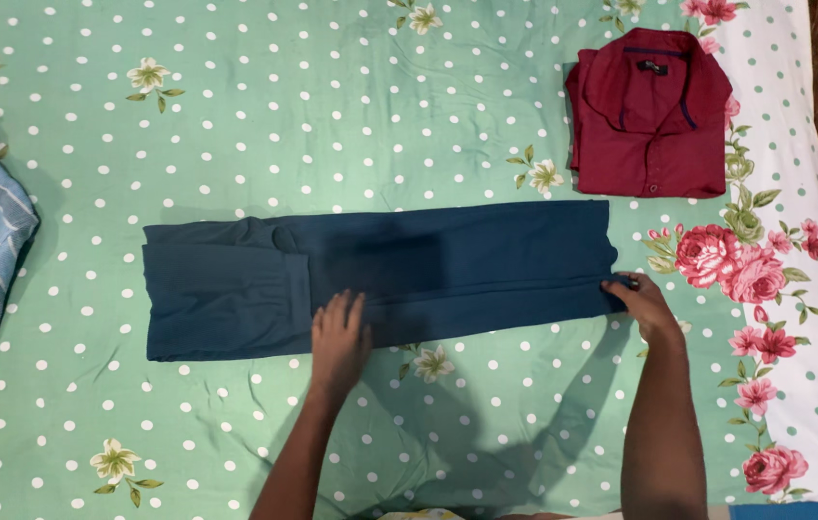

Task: The person folds several garments on a bed, including a dark blue pair of trousers, a light blue striped shirt, a yellow top, and a white shirt. Each item is laid flat, folded neatly, and stacked on the bed.

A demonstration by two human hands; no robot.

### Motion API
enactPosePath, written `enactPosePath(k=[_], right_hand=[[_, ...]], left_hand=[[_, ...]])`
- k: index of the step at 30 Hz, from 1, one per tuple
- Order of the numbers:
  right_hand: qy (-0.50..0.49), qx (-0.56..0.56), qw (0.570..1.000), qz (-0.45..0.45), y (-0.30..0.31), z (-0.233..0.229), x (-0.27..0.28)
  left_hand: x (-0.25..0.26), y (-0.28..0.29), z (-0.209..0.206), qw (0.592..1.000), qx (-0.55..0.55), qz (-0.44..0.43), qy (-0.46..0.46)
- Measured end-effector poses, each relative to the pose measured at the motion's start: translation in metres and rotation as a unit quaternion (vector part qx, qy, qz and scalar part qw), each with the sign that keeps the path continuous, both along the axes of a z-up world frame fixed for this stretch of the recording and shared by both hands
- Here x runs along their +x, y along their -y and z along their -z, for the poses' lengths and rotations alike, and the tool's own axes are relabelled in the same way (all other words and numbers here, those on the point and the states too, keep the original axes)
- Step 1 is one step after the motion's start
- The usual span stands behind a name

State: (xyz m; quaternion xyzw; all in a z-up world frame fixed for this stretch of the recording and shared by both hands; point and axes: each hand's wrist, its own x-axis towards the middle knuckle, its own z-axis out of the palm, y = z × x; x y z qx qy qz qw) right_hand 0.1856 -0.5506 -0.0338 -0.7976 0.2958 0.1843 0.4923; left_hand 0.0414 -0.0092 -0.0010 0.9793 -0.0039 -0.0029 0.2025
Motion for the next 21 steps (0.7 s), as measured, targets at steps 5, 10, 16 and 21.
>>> enactPosePath(k=[5,10,16,21], right_hand=[[-0.072,0.105,0.992,0.013,-0.008,-0.02,0.007],[-0.007,0.198,0.98,0.01,-0.039,-0.057,0.009],[0.066,0.215,0.973,-0.045,-0.104,-0.095,0.009],[0.127,0.127,0.973,-0.144,-0.202,-0.075,0.001]], left_hand=[[-0.008,0.027,0.003,0.988,0.045,0.139,-0.052],[-0.015,0.047,0.004,0.981,-0.004,0.175,-0.084],[-0.011,0.062,0.003,0.975,-0.197,0.062,-0.076],[0.007,0.064,0.016,0.853,-0.497,-0.091,-0.131]])
